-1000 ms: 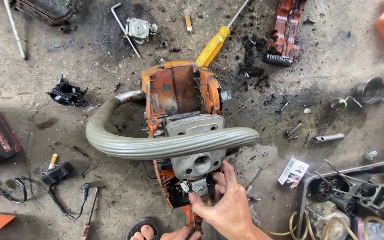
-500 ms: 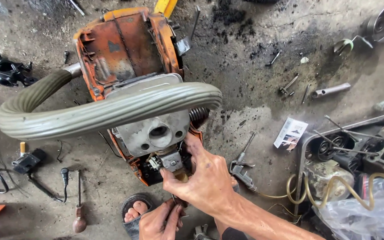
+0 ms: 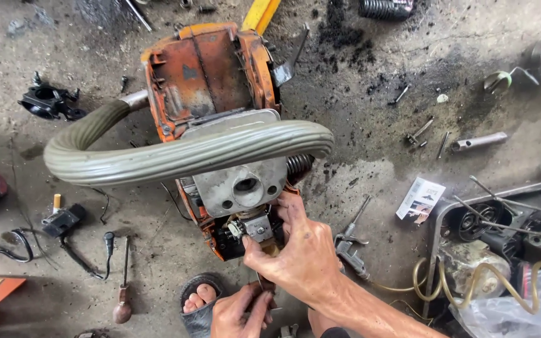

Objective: Installing and connecting a carburetor and fuel lines to a chainsaw engine during repair.

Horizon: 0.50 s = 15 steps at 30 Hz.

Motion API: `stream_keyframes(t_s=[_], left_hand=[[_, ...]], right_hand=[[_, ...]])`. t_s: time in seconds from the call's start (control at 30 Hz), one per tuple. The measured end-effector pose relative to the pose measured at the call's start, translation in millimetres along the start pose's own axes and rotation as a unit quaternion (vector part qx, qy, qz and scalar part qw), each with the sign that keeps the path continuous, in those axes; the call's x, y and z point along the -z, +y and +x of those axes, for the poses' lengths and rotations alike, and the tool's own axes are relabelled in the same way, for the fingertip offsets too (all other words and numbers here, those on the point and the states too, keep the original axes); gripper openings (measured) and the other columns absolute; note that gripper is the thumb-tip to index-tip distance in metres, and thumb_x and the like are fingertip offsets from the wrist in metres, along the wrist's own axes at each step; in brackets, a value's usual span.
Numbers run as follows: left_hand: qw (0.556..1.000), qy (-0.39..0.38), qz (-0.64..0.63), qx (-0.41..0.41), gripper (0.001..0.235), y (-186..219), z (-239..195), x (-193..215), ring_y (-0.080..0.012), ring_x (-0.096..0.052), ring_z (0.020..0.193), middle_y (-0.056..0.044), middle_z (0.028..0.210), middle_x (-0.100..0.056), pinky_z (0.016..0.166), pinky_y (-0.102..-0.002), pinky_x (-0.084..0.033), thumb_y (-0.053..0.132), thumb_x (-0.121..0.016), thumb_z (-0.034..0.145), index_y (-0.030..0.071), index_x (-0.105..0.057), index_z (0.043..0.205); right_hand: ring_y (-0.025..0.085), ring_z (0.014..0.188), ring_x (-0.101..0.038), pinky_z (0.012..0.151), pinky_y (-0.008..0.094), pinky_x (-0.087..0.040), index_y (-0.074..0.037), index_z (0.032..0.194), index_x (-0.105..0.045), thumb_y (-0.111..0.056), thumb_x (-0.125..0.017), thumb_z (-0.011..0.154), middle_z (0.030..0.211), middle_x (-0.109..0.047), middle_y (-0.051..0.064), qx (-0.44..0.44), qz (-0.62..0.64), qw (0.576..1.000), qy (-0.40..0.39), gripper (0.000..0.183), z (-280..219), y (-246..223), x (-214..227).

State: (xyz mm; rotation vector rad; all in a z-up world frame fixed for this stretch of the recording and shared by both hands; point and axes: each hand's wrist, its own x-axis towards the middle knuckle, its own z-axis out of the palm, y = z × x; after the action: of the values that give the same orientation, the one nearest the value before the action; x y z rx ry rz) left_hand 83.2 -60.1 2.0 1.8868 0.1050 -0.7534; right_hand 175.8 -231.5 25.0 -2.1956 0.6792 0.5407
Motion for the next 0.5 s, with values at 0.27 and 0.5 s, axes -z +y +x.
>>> stream_keyframes(t_s=[0.27, 0.5], left_hand=[[0.990, -0.031, -0.090, 0.105, 0.013, -17, 2, 3, -0.0046, -0.067, 0.038, 0.003, 0.056, -0.080, 0.042, -0.018, -0.058, 0.019, -0.078, 0.083, 0.010, -0.087, 0.084], [0.991, -0.040, 0.080, 0.096, 0.015, -34, 3, 2, 0.0042, -0.079, 0.054, 0.017, 0.063, -0.084, 0.056, -0.014, -0.061, 0.034, -0.074, 0.081, 0.028, -0.087, 0.084]], right_hand=[[0.026, 0.078, -0.082, 0.067, 0.041, -0.061, -0.020, 0.118, -0.049, -0.049, -0.081, 0.064, 0.091, -0.085, -0.010, -0.045, -0.048, 0.998, -0.021, 0.070, 2, -5, -4], [0.022, 0.061, -0.080, 0.057, 0.040, -0.064, -0.012, 0.110, -0.049, -0.048, -0.079, 0.070, 0.083, -0.081, -0.005, 0.014, -0.060, 0.998, -0.018, 0.062, 2, 8, -11]])
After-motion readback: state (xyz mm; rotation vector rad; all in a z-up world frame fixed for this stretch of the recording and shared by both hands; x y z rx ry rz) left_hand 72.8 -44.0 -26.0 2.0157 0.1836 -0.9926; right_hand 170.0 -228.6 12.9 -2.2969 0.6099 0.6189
